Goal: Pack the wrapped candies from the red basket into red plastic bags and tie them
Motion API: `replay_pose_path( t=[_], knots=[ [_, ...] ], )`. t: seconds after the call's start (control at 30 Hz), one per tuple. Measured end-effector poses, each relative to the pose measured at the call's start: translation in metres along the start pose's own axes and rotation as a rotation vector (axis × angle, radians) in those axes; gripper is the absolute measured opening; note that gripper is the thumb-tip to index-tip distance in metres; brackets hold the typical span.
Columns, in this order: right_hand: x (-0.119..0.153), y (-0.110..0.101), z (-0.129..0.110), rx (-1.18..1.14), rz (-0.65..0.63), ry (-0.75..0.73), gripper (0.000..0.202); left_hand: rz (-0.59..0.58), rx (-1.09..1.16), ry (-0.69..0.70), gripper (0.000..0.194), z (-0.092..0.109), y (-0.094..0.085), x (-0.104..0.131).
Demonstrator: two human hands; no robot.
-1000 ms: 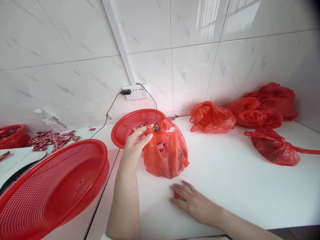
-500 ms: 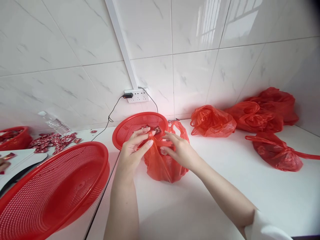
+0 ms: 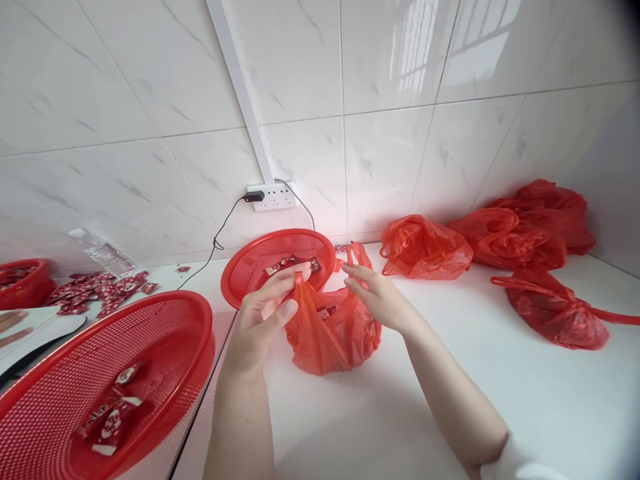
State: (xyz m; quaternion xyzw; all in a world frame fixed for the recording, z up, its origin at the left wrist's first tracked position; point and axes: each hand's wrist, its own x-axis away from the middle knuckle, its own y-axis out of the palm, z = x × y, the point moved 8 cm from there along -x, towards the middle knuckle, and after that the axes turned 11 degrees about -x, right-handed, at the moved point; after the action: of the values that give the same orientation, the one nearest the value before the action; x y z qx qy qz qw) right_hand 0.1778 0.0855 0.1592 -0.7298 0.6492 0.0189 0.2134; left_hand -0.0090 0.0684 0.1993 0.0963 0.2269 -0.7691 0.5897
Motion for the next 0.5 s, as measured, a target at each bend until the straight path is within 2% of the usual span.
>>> replay_pose_path(
  t=[0.07, 0.13, 0.2, 0.27, 0.33, 0.37, 0.43, 0.5],
  knots=[
    [0.002, -0.013, -0.011, -0.178, 0.078, -0.085, 0.035, -0.022, 0.062, -0.005, 0.044, -0.002, 0.001, -0.001],
    [0.009, -0.031, -0.025, -0.270, 0.232, -0.218, 0.029, -0.046, 0.122, -0.046, 0.060, -0.006, 0.005, -0.002],
    [0.024, -0.046, -0.041, -0.246, 0.385, -0.363, 0.022, -0.090, 0.142, -0.114, 0.077, -0.011, 0.015, -0.002],
    [0.037, -0.048, -0.057, -0.189, 0.412, -0.485, 0.016, -0.142, 0.098, -0.185, 0.088, -0.015, 0.029, 0.000],
    [0.044, -0.036, -0.071, -0.181, 0.275, -0.589, 0.016, -0.204, 0.022, -0.219, 0.085, -0.018, 0.046, 0.003],
    [0.047, -0.026, -0.077, -0.182, 0.169, -0.631, 0.020, -0.249, -0.017, -0.219, 0.076, -0.018, 0.057, 0.006],
    [0.052, -0.006, -0.085, -0.166, -0.049, -0.697, 0.029, -0.287, -0.043, -0.225, 0.042, -0.019, 0.073, 0.009],
    [0.055, 0.008, -0.089, -0.134, -0.200, -0.736, 0.034, -0.186, -0.012, -0.249, 0.016, -0.020, 0.074, 0.009]
  ],
)
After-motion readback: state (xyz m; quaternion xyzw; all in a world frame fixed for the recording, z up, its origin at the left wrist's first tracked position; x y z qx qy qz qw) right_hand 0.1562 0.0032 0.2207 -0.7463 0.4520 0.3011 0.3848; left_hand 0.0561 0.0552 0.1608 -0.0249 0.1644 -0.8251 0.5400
